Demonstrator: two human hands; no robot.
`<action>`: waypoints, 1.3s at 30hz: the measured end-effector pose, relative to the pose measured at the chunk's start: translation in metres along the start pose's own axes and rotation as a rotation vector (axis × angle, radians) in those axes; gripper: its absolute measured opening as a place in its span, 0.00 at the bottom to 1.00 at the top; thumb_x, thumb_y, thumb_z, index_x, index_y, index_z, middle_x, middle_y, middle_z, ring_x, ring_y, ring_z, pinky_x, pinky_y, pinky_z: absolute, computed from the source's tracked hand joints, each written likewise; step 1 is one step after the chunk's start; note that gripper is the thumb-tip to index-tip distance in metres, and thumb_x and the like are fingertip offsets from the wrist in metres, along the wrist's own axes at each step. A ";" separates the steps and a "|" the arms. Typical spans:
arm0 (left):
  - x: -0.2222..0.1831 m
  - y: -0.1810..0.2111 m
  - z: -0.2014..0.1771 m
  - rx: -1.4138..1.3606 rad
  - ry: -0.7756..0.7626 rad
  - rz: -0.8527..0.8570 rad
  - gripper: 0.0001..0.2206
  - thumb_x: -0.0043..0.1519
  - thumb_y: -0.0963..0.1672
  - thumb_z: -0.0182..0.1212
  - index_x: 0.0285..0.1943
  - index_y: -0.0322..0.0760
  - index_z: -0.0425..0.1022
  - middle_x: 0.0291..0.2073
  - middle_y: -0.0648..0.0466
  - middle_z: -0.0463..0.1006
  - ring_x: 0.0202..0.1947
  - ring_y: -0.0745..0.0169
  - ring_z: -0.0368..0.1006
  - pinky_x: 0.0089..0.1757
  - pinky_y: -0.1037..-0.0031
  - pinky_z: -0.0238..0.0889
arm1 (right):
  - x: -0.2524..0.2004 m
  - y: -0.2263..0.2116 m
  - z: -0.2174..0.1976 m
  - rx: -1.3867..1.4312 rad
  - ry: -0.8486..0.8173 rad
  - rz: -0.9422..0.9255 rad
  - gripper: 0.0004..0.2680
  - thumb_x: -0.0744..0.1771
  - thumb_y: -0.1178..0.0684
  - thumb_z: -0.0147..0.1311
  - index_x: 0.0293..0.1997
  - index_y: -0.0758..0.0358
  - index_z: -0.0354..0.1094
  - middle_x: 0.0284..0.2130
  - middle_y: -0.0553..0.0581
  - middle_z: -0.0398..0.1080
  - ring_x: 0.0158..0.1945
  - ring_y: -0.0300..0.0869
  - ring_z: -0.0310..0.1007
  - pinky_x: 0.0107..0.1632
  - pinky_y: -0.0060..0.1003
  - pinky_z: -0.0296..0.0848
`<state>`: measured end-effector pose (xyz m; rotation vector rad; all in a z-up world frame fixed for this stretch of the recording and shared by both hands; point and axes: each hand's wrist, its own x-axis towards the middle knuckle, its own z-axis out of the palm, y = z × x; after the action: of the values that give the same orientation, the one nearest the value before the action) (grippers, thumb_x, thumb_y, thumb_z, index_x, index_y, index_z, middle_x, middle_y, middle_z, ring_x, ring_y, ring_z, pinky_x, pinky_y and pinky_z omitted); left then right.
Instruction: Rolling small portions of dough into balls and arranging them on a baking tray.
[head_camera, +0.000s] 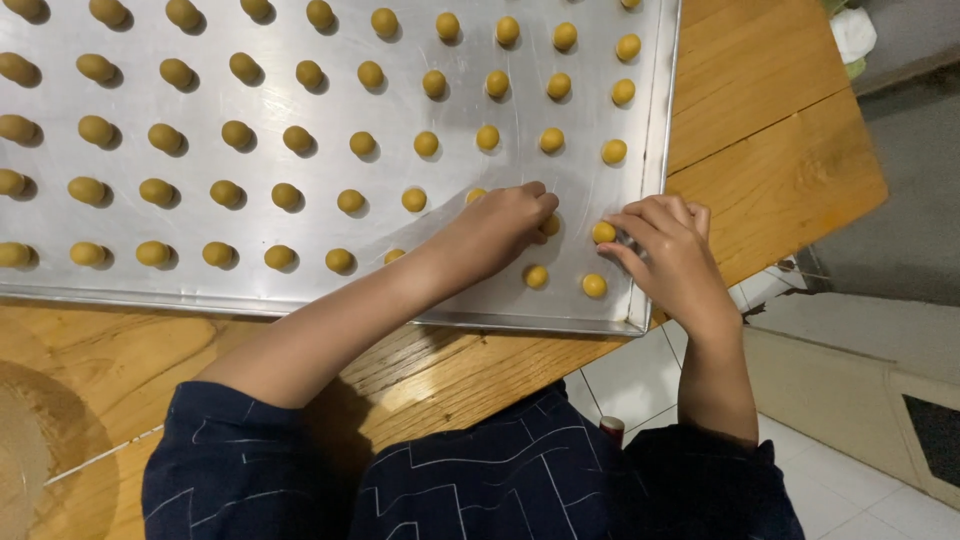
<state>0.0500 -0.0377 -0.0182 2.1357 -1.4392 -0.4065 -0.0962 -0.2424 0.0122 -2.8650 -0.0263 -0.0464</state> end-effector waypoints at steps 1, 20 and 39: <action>0.001 0.000 0.000 -0.022 -0.033 -0.013 0.12 0.55 0.37 0.71 0.47 0.27 0.78 0.34 0.43 0.81 0.30 0.51 0.82 0.35 0.68 0.77 | 0.001 -0.002 -0.003 0.002 0.003 -0.007 0.13 0.64 0.50 0.67 0.52 0.56 0.77 0.41 0.52 0.74 0.56 0.45 0.69 0.61 0.45 0.53; 0.065 -0.037 -0.013 0.045 -0.013 -0.081 0.14 0.56 0.34 0.67 0.51 0.27 0.78 0.49 0.36 0.76 0.39 0.37 0.81 0.39 0.55 0.78 | 0.062 0.038 0.001 -0.069 0.003 -0.074 0.10 0.68 0.52 0.62 0.55 0.58 0.75 0.43 0.53 0.74 0.56 0.46 0.69 0.60 0.45 0.51; 0.061 -0.033 -0.030 -0.074 -0.023 0.022 0.21 0.48 0.39 0.78 0.51 0.28 0.78 0.44 0.36 0.77 0.40 0.33 0.80 0.40 0.52 0.76 | 0.061 0.029 -0.021 -0.004 -0.055 -0.031 0.17 0.65 0.49 0.65 0.60 0.59 0.73 0.50 0.58 0.73 0.58 0.53 0.66 0.60 0.51 0.51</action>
<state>0.1139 -0.0769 -0.0101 2.0617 -1.4367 -0.4699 -0.0350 -0.2751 0.0263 -2.8689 -0.0813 0.0258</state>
